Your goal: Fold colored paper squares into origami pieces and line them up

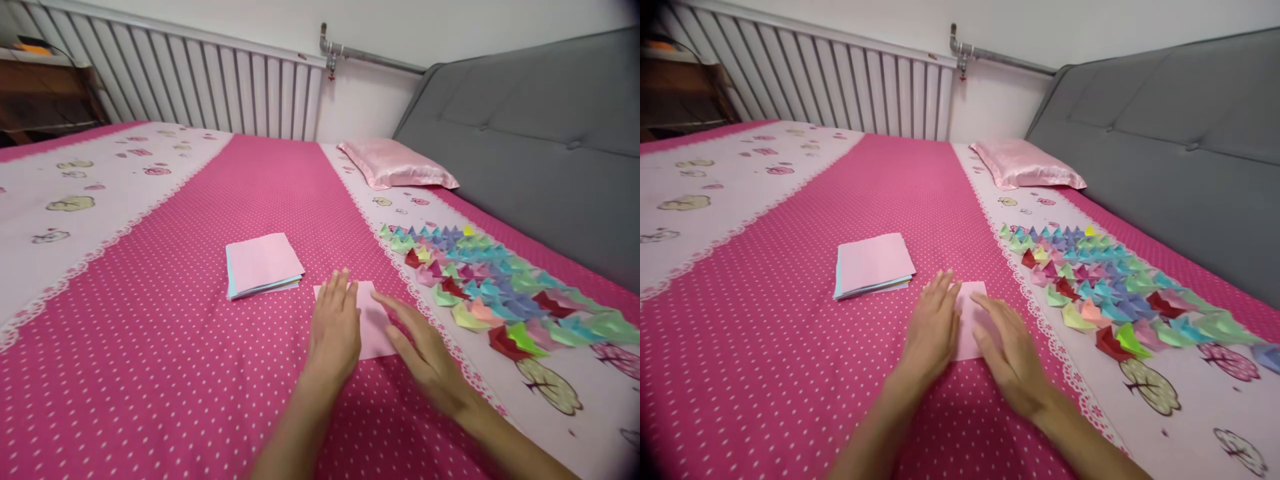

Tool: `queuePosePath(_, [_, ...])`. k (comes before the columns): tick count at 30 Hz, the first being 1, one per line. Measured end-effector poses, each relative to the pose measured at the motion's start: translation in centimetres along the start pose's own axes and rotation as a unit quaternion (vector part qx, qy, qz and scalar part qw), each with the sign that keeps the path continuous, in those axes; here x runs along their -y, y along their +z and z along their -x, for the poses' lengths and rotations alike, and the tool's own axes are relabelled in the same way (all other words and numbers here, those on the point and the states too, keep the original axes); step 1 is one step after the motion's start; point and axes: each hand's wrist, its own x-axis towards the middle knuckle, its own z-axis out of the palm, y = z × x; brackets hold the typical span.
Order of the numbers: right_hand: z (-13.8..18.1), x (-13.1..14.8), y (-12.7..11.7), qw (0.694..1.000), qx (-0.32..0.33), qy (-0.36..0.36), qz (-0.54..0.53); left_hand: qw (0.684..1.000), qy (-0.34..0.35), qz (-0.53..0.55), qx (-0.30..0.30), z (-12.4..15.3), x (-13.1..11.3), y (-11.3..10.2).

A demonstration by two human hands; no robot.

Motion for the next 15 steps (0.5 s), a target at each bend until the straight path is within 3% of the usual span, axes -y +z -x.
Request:
queuePosePath(2, [-1.3, 0.7, 1.9, 0.998, 0.031, 0.011, -0.062, 0.996, 0.026, -0.025, 0.079, 0.5, 0.1, 1.3])
queuePosePath(5, [-2.5, -0.1, 5.2, 0.992, 0.112, -0.003, -0.056, 0.986, 0.037, -0.068, 0.148, 1.1, 0.7, 2.4])
queuePosePath(8, [-2.8, -2.0, 6.7, 0.987, 0.162, -0.009, -0.015, 0.98, 0.056, -0.106, 0.161, 1.5, 1.1, 2.8])
queuePosePath(15, [-3.3, -4.5, 5.9, 0.984, 0.15, -0.008, 0.096, 0.978, 0.03, -0.141, 0.151, 1.4, 1.2, 2.9])
